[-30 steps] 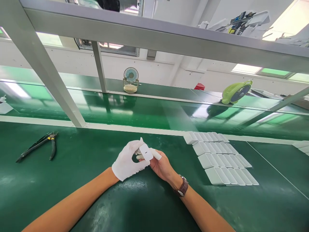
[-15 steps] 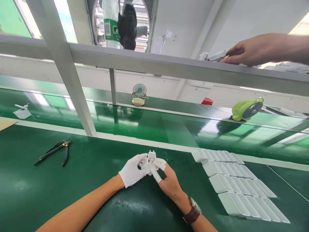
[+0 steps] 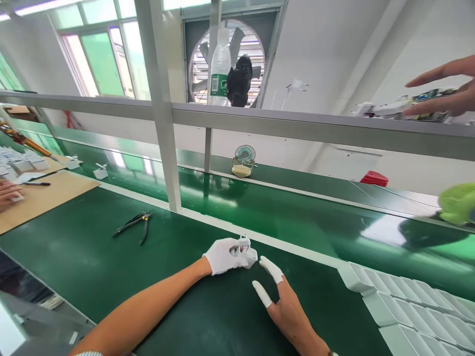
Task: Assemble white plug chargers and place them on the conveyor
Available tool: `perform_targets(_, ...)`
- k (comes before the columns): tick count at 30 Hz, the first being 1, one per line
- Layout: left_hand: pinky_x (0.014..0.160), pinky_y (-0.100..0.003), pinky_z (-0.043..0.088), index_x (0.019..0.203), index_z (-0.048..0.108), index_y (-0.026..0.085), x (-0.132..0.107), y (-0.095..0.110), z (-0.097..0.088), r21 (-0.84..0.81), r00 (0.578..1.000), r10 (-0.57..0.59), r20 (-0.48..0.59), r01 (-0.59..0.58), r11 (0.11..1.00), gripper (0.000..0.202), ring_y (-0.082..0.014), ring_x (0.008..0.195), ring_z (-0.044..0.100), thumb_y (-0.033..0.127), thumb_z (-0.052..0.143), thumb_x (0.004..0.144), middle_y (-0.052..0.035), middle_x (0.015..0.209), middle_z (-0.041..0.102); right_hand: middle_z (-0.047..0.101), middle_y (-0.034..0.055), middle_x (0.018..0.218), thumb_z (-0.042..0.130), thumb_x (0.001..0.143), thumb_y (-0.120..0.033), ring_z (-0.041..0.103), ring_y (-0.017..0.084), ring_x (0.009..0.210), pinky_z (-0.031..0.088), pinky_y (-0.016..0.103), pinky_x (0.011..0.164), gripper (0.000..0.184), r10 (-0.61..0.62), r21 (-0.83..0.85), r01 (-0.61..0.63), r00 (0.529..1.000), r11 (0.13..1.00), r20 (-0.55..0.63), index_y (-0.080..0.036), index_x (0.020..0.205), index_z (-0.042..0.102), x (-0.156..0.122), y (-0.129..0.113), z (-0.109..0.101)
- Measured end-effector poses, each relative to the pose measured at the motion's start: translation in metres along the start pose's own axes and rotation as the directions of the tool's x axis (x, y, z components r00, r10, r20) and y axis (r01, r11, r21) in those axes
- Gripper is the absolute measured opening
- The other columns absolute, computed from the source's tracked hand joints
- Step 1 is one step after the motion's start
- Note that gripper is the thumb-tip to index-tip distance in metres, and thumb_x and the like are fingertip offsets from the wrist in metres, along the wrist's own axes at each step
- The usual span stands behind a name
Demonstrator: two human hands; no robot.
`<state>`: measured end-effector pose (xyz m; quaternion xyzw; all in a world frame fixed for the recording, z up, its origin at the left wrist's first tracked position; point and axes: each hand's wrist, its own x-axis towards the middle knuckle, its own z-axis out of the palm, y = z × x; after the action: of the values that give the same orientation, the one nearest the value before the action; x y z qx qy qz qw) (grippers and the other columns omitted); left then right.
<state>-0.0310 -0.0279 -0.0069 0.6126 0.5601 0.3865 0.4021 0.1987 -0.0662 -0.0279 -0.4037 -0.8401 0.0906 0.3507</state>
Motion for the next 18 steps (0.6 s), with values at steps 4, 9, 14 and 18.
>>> perform_targets(4,0.087,-0.033,0.053,0.103,0.072,0.015,0.043,-0.004,-0.043,-0.013,0.946,-0.055,-0.319,0.054,0.998,0.036,-0.0199,0.086,0.065,0.026,0.079,0.07,-0.0054,0.092,0.071,0.061,0.0174,0.136,0.052,0.098,-0.031,0.065,0.033,0.118,0.058,0.048,0.097,0.055,-0.213,-0.097,0.213,0.977,0.972,0.012,-0.019,0.15,0.04,-0.004,0.006,0.006)
perform_targets(9,0.098,-0.045,0.049,0.095,0.071,0.015,0.083,-0.017,-0.096,-0.011,0.839,-0.126,-0.53,0.142,0.99,0.026,-0.0294,0.101,0.067,0.024,0.077,0.071,-0.0095,0.094,0.072,0.063,0.0152,0.135,0.053,0.097,-0.029,0.064,0.033,0.119,0.06,0.048,0.094,0.052,-0.289,-0.133,0.295,0.955,0.946,0.058,-0.022,0.148,0.044,-0.005,0.003,0.01)
perform_targets(14,0.1,-0.044,0.049,0.114,0.064,0.009,0.098,-0.037,-0.104,-0.053,0.76,-0.181,-0.624,0.19,0.98,0.043,-0.0289,0.107,0.067,0.015,0.075,0.072,-0.0167,0.113,0.071,0.068,0.0098,0.127,0.054,0.096,-0.03,0.07,0.033,0.107,0.06,0.049,0.09,0.044,-0.288,-0.095,0.289,0.957,0.953,0.02,-0.03,0.14,0.053,-0.01,0.014,0.02)
perform_targets(18,0.099,-0.036,0.05,0.121,0.059,0.009,0.1,-0.044,-0.098,-0.08,0.723,-0.192,-0.664,0.187,0.979,0.043,-0.0243,0.111,0.066,0.015,0.069,0.08,-0.0191,0.122,0.067,0.075,0.0083,0.104,0.052,0.097,-0.035,0.073,0.031,0.086,0.062,0.047,0.075,0.029,-0.283,-0.089,0.285,0.958,0.954,0.038,-0.032,0.123,0.066,-0.017,0.029,0.029)
